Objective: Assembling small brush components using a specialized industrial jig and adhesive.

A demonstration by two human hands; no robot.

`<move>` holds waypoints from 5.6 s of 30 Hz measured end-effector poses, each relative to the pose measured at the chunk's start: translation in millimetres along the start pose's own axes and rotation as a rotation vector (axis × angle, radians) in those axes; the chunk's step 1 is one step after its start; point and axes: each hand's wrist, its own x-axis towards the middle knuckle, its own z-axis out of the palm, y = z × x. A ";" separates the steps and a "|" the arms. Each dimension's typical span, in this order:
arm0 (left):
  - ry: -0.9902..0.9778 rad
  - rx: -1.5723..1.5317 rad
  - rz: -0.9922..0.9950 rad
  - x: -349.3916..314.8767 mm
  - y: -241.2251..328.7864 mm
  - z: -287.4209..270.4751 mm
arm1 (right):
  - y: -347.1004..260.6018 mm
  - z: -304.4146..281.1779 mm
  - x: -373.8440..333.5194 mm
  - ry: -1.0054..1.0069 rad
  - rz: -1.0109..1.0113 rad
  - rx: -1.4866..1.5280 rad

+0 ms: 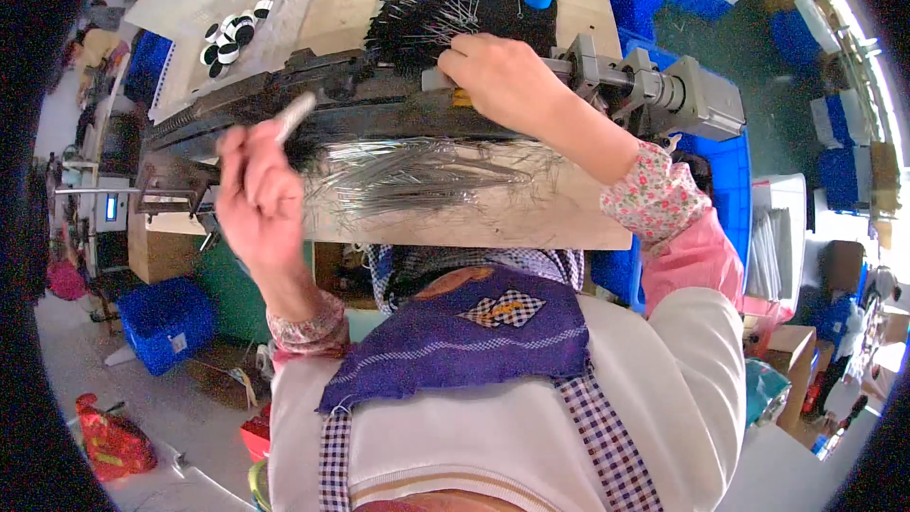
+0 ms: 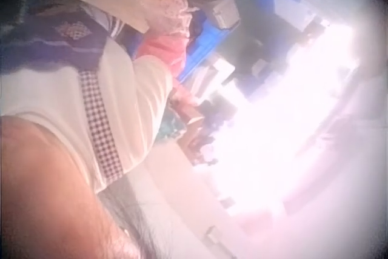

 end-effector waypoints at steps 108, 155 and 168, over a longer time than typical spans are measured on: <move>0.152 0.193 -0.166 75.5 -82.5 -64.2 | -22.1 0.3 38.2 0.120 -0.068 0.137; 0.226 0.603 -0.048 65.9 -79.6 -55.4 | -38.4 -5.1 23.0 -0.043 0.058 -0.077; 0.235 0.512 -0.277 17.8 -105.4 -67.4 | -21.4 55.8 -163.9 -0.280 0.425 0.360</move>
